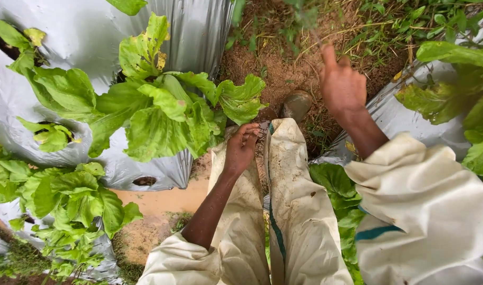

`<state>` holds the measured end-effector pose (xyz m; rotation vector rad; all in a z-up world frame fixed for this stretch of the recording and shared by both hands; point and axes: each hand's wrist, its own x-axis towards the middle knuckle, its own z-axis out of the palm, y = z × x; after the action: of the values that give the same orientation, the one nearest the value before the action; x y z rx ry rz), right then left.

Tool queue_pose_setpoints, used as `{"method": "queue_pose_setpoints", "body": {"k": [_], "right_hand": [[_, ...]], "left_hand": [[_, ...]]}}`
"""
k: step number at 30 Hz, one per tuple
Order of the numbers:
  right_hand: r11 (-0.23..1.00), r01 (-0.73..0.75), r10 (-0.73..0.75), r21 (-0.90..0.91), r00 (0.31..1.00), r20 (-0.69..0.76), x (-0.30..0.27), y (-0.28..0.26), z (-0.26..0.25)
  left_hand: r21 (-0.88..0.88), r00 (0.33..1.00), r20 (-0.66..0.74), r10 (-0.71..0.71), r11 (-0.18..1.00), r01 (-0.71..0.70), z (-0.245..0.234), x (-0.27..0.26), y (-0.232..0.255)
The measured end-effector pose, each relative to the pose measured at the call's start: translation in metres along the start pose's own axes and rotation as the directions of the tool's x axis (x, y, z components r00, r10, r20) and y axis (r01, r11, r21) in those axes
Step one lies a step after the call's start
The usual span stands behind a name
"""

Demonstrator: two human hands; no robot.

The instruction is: The person uses a hand hoe to loosen soil and uproot weeds between rows of leafy green vegetables. They gather the removed weeds by hand and hold them in a bundle.

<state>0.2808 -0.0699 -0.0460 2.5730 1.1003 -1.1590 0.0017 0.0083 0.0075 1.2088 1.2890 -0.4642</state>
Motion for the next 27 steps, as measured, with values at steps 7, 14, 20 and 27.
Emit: {"method": "queue_pose_setpoints", "body": {"k": [7, 14, 20, 27], "right_hand": [[0.967, -0.054, 0.047, 0.248, 0.998, 0.035, 0.01, -0.005, -0.032], [0.92, 0.141, -0.027, 0.366, 0.954, -0.299, 0.02, -0.024, 0.001], [0.995, -0.066, 0.05, 0.073, 0.979, 0.199, 0.003, 0.014, -0.019], [0.958, -0.146, 0.104, 0.245, 0.979, 0.177, -0.029, 0.017, -0.019]], "left_hand": [[0.001, 1.0, 0.02, -0.023, 1.0, 0.023, 0.008, 0.005, -0.005], [0.005, 1.0, 0.021, 0.004, 1.0, -0.004, 0.01, 0.01, -0.007], [-0.001, 0.999, -0.002, 0.054, 0.999, -0.054, 0.001, 0.012, -0.002], [-0.075, 0.998, 0.007, 0.056, 0.996, -0.055, 0.002, -0.004, 0.009]]}}
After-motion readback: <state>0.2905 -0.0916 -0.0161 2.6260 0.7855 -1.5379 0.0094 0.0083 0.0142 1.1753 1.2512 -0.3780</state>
